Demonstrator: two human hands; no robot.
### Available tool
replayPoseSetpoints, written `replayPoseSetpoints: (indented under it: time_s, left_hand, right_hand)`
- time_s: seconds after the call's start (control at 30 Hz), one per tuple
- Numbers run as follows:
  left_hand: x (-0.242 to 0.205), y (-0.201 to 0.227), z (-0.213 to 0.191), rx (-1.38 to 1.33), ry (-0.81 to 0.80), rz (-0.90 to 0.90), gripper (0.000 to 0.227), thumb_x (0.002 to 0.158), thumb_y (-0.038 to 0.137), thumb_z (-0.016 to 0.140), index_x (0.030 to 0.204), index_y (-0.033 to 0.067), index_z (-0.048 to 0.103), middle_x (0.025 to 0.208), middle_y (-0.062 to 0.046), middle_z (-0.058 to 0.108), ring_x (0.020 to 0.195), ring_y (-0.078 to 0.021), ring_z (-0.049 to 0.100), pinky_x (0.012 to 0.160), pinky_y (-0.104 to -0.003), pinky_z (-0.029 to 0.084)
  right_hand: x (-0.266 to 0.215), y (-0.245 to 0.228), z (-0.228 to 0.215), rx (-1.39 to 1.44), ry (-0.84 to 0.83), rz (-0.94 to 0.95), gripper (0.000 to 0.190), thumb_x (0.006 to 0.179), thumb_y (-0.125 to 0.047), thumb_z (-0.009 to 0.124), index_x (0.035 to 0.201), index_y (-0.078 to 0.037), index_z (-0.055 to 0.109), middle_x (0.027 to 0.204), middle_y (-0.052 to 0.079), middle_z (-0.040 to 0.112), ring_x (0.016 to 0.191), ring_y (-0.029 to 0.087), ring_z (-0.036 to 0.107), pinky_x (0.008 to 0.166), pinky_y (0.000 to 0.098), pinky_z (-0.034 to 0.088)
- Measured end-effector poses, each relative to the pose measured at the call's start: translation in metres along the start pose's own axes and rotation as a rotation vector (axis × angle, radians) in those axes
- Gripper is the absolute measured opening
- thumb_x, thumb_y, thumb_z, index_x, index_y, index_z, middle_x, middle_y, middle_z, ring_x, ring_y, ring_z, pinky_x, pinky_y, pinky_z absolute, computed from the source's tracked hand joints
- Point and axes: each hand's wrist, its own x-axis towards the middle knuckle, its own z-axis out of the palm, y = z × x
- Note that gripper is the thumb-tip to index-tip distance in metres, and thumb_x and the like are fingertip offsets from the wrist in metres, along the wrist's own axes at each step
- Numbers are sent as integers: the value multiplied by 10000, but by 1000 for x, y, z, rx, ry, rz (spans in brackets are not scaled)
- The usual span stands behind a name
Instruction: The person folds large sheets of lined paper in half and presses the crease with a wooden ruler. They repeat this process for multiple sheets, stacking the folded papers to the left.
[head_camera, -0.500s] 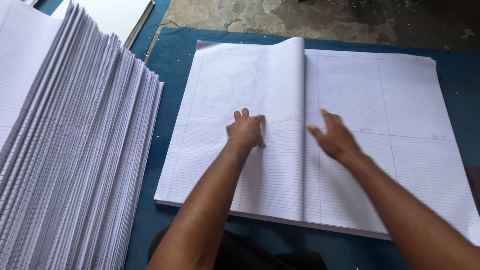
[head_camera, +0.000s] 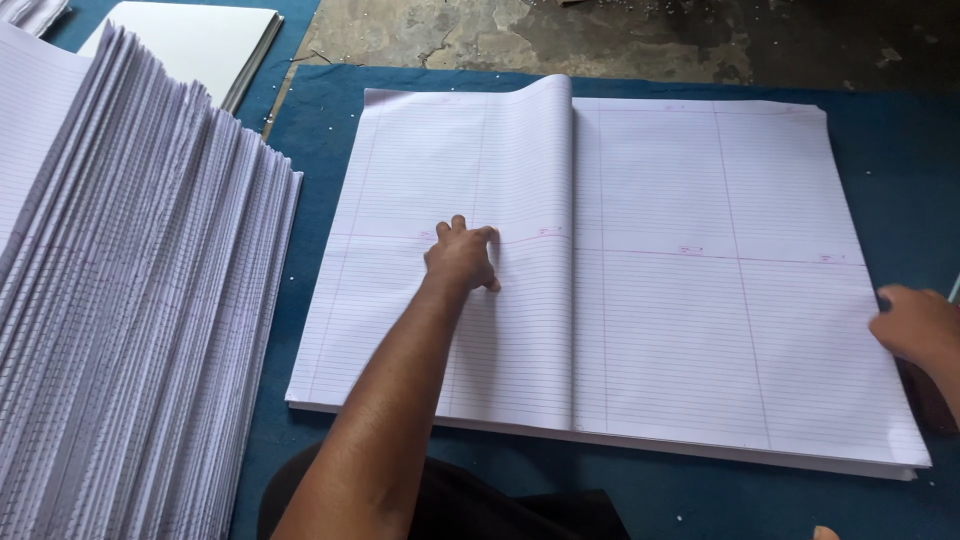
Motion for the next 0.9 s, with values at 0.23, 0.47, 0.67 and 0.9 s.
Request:
replayPoseSetpoints:
  time_s: [0.23, 0.47, 0.67, 0.9]
  left_hand:
    - [0, 0, 1, -23, 25, -10, 955, 634, 328, 960, 1466, 397, 497, 1547, -47, 395, 1467, -278, 322, 1068, -466, 520]
    - [1, -2, 4, -33, 42, -5, 926, 642, 324, 955, 1451, 417, 514, 1554, -49, 388, 1480, -281, 282, 1079, -462, 498]
    - [0, -1, 5, -46, 45, -7, 936, 641, 330, 950, 1459, 408, 501, 1564, -49, 377, 1471, -274, 296, 1078, -475, 492]
    - [1, -1, 6, -55, 38, 1, 924, 646, 317, 945, 1456, 407, 511, 1552, -49, 395, 1471, -280, 303, 1084, -511, 478]
  right_hand:
    - [-2, 71, 43, -182, -189, 81, 504, 749, -268, 821, 1084, 106, 776, 1035, 287, 790, 961, 357, 783, 895, 406, 633]
    - [-12, 80, 57, -88, -119, 235, 499, 770, -246, 901, 1042, 146, 758, 918, 294, 799, 822, 363, 755, 742, 429, 649]
    - [-21, 44, 25, 62, 15, 180, 419, 863, -229, 830, 1105, 103, 745, 884, 265, 757, 770, 357, 747, 735, 451, 616]
    - [-48, -118, -82, 79, 111, -9, 335, 1050, -267, 619, 1308, -69, 700, 999, 213, 747, 887, 373, 712, 818, 514, 558]
